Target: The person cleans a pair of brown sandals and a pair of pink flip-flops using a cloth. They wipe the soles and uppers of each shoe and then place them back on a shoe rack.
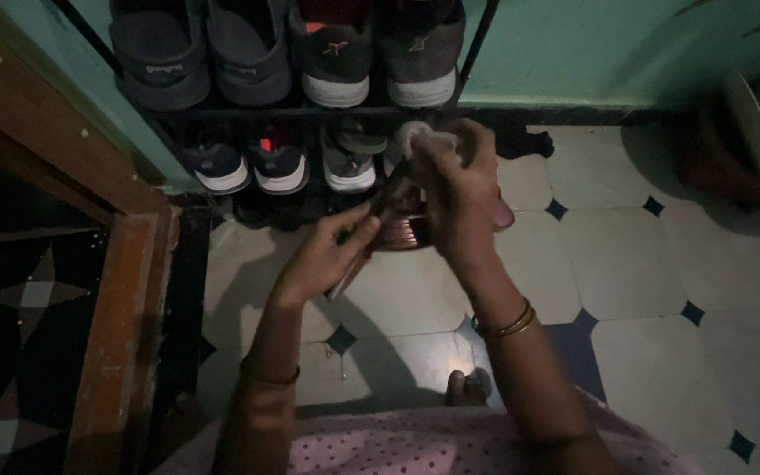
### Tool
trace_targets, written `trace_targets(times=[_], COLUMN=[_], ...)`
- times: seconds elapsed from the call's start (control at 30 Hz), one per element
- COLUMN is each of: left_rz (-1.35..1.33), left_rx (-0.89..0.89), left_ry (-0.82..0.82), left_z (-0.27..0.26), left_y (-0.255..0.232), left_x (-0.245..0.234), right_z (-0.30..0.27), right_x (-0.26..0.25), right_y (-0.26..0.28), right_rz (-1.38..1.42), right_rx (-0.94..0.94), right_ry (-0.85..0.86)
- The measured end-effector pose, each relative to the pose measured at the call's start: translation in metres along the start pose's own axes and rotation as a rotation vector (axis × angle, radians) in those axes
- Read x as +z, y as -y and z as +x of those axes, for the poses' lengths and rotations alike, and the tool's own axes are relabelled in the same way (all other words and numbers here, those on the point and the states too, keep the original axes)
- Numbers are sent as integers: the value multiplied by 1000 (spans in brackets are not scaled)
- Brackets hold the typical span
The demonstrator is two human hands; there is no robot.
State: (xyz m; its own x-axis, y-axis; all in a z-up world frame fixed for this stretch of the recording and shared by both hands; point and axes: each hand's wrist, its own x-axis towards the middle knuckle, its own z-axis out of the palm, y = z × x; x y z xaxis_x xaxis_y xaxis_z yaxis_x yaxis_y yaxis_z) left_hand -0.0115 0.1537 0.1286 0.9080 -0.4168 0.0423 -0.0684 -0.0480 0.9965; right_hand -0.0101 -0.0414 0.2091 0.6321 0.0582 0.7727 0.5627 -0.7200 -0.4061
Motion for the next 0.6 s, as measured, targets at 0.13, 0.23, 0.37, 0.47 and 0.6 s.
trace_targets(times=[0.13,0.23,0.37,0.47,0.6], left_rz=[-418,-713,-769,-745,-739], left_rx=[12,-95,-131,-91,-180], left_ry=[269,373,405,419,354], left_z=[0,-6,-8,-10,-13], left_y=[12,13,13,16,16], left_x=[-5,-11,-27,-31,-31], right_z=[3,7,12,10,17], right_x=[-7,-14,-25,-18,-24], right_y=[3,-7,-20,-18,-24], right_rz=[70,30,19,8,-113], right_rx=[31,41,-9,-141,-193], right_ry=[-32,-113,-34,76,69])
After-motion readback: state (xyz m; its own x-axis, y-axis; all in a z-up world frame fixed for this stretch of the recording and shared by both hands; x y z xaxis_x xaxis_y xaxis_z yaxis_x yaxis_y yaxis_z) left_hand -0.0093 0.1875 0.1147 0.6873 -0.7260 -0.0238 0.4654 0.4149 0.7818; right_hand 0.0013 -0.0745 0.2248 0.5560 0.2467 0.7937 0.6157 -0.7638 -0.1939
